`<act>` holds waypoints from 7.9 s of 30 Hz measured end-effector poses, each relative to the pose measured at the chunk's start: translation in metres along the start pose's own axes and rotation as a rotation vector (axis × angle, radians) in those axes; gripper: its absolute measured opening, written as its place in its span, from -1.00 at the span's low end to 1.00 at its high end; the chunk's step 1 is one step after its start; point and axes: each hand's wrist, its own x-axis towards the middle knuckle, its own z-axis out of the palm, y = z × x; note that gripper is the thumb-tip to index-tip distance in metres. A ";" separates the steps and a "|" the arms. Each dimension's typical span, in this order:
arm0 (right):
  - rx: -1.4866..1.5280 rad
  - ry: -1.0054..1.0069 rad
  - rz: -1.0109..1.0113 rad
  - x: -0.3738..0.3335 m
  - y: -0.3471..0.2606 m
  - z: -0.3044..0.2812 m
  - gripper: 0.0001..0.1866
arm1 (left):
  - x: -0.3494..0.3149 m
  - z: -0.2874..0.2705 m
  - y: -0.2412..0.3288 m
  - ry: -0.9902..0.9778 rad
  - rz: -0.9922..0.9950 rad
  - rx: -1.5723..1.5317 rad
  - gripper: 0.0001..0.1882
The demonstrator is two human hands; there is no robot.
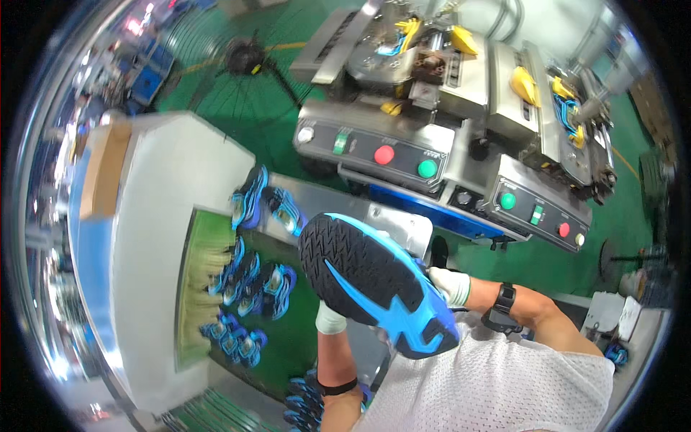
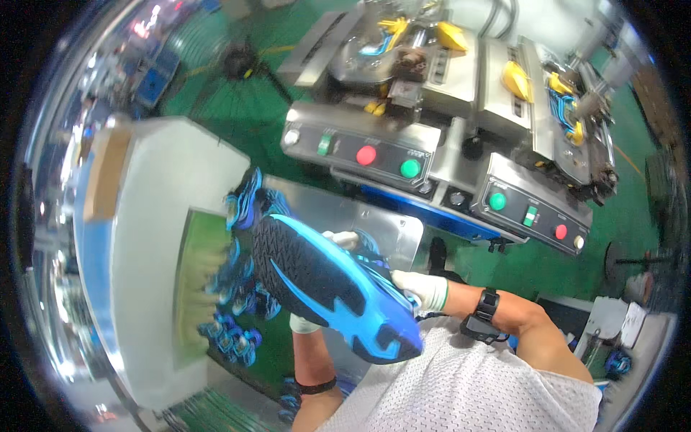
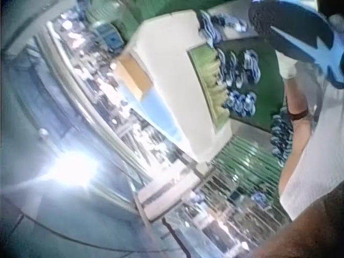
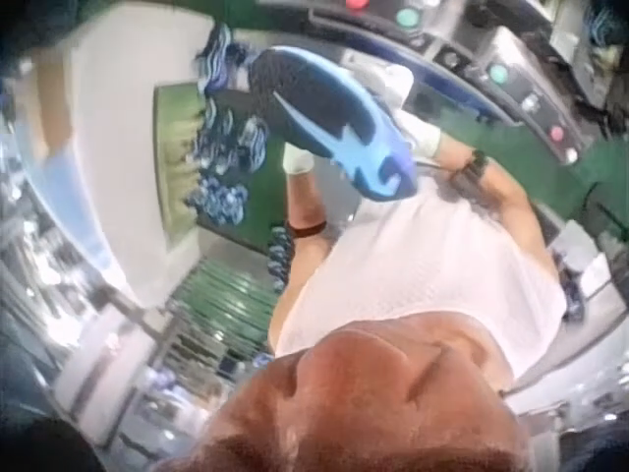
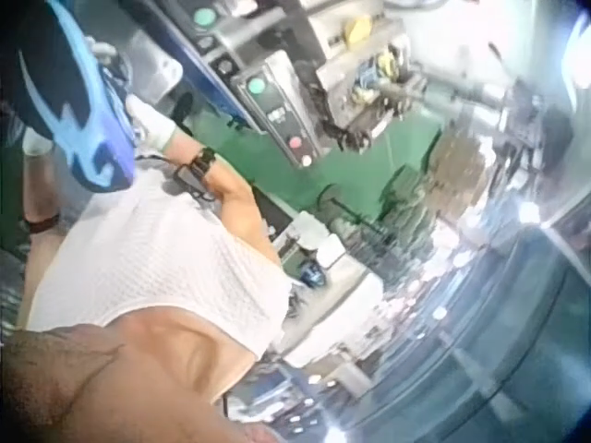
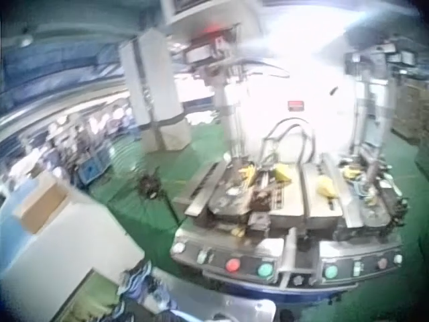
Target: Operating industrial machinery to process and shape athletic shoes on a production line.
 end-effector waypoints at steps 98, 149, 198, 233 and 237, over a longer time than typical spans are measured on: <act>-0.967 1.676 -0.436 0.297 -0.482 -0.204 -0.60 | -0.118 0.007 -0.158 1.342 -0.331 0.623 -0.58; -0.532 1.458 -0.606 -0.182 0.145 -0.061 -0.18 | -0.032 0.141 -0.131 -0.457 -0.138 0.766 -0.42; -0.763 1.055 0.398 -0.272 0.257 -0.316 -0.71 | -0.261 -0.241 -0.184 1.339 -0.387 0.865 -0.17; -1.737 0.439 -0.324 0.028 0.030 0.016 -0.35 | -0.031 0.034 -0.019 0.108 0.409 0.996 -0.67; -1.219 0.817 -0.451 -0.110 -0.025 -0.037 -0.28 | 0.058 0.168 0.030 -0.248 0.482 0.617 -0.49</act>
